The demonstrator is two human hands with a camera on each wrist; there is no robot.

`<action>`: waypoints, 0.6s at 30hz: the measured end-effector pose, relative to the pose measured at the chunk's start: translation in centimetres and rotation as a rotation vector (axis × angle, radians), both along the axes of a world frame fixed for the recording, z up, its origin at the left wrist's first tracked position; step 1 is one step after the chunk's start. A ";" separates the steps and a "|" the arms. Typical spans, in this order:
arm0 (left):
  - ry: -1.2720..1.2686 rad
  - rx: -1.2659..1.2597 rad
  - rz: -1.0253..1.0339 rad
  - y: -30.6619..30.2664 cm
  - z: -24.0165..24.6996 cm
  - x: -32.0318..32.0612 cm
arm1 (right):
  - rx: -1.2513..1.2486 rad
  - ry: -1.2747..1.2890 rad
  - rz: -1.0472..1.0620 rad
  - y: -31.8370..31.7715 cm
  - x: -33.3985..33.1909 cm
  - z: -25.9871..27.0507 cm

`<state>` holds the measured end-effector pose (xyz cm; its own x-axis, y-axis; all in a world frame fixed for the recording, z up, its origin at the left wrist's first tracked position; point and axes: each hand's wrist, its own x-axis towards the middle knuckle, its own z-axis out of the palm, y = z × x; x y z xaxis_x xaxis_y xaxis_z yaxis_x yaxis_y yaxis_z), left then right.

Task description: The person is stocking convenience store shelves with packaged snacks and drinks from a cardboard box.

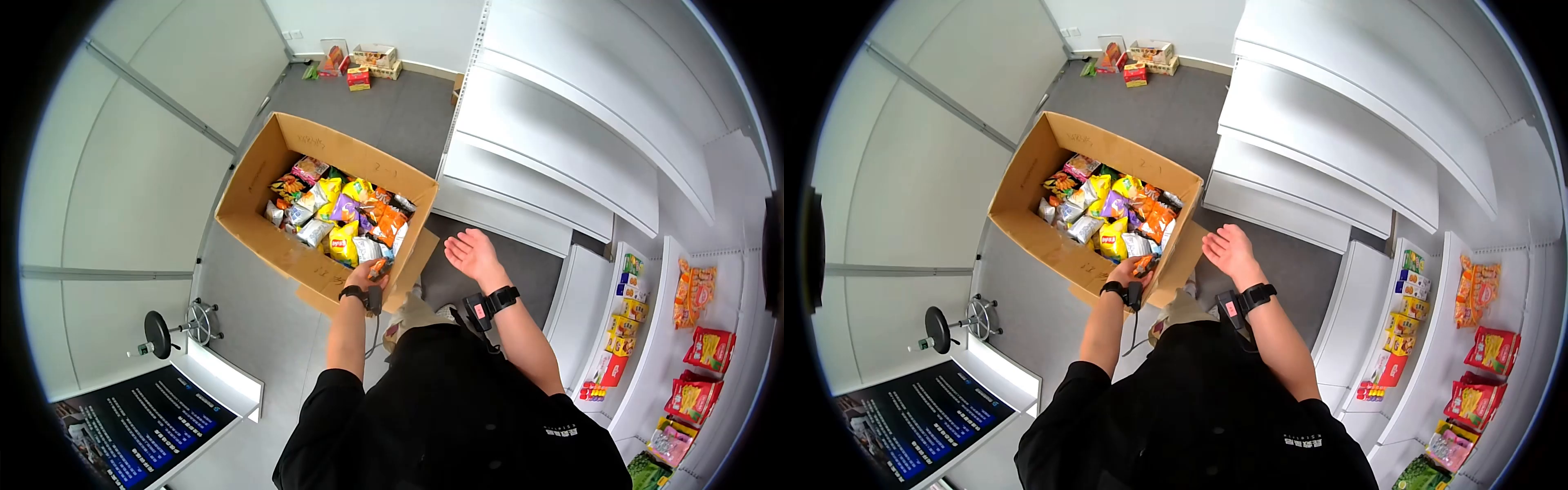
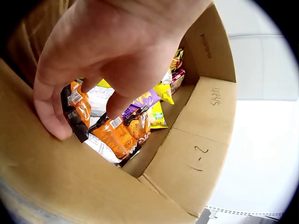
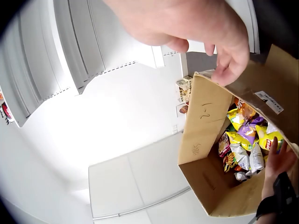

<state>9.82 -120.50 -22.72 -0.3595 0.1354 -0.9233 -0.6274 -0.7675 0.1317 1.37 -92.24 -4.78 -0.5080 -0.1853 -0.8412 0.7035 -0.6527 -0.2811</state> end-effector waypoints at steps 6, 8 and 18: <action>-0.166 0.080 0.043 -0.5 -3.1 -2.1 | 0.000 0.029 -0.003 -1.4 -4.5 0.6; -0.159 0.038 0.057 -1.0 -3.3 -2.6 | -0.007 0.024 -0.021 -1.4 -5.3 0.3; -0.237 -0.549 -0.066 -3.7 -4.3 -5.0 | -0.034 0.000 -0.060 -2.3 -8.4 -1.5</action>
